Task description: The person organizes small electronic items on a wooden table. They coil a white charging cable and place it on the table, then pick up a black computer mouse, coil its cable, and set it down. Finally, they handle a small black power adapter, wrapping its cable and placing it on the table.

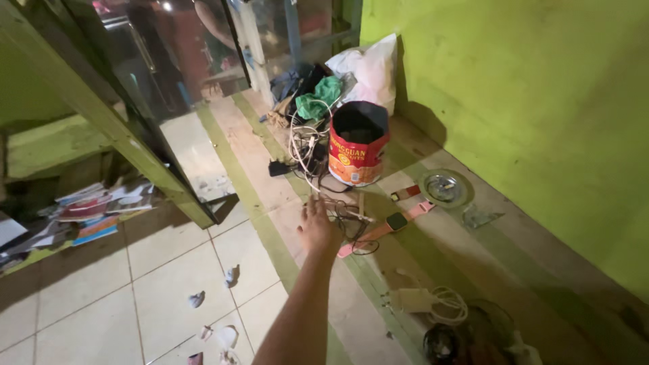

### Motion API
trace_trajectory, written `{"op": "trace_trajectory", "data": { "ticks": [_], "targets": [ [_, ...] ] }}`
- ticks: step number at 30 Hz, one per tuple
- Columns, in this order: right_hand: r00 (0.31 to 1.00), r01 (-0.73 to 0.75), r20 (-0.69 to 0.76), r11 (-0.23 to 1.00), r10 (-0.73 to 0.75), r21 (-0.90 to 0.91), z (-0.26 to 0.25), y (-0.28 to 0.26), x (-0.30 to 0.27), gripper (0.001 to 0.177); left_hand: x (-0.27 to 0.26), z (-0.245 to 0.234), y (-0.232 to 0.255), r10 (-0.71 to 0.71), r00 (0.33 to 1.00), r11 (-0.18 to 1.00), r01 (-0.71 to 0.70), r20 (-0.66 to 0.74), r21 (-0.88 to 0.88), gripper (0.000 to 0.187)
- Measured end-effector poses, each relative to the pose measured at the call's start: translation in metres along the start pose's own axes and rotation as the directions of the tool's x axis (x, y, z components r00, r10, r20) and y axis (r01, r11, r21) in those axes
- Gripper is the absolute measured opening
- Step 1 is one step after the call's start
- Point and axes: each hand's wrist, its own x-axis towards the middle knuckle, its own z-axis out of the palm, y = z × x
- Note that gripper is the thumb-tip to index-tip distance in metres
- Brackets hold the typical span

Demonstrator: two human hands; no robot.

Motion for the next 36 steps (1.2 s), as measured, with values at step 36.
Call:
{"op": "trace_trajectory", "data": {
  "ticks": [36],
  "targets": [
    [0.881,0.467,-0.385,0.643,-0.276,0.607,-0.229,-0.159,-0.057,0.07,-0.116,-0.188,0.122,0.497,0.868,0.647,-0.379,-0.01,-0.661,0.018]
  ]
}}
